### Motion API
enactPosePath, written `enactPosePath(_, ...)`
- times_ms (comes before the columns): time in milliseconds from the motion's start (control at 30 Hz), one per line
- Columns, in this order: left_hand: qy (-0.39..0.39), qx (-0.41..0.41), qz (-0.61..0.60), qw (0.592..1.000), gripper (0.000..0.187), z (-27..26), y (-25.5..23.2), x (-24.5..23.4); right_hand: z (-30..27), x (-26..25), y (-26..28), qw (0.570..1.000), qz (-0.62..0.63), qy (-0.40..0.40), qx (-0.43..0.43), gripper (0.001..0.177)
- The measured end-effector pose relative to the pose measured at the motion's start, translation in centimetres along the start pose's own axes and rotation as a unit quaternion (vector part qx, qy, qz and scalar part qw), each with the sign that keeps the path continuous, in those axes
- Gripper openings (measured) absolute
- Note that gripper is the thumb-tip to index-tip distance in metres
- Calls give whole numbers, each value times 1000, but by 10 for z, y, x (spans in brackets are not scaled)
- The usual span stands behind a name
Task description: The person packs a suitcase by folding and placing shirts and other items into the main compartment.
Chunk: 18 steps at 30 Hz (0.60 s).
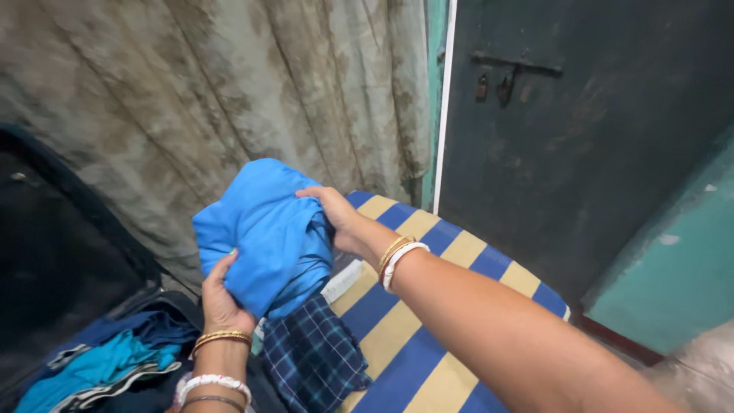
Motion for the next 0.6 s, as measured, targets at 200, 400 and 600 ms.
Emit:
enactPosePath(200,-14,-49,32,998,44,22,70,-19,12,-78,-32,986,-152,-71,1,31)
enactPosePath(400,-27,-86,33,995,44,25,137,-34,28,-147,-75,959,-220,-178,10,26)
enactPosePath(600,-86,-139,56,985,43,24,189,-45,40,-216,-120,960,-236,-148,-9,35)
Point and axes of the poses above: each hand's wrist, its own z-axis towards the middle knuckle, its own x-axis out of the palm, y = z × x, the point moved 3 cm from there along z, towards the middle knuckle, and after that the axes turned 3 degrees about -z, right-handed, at the moved point
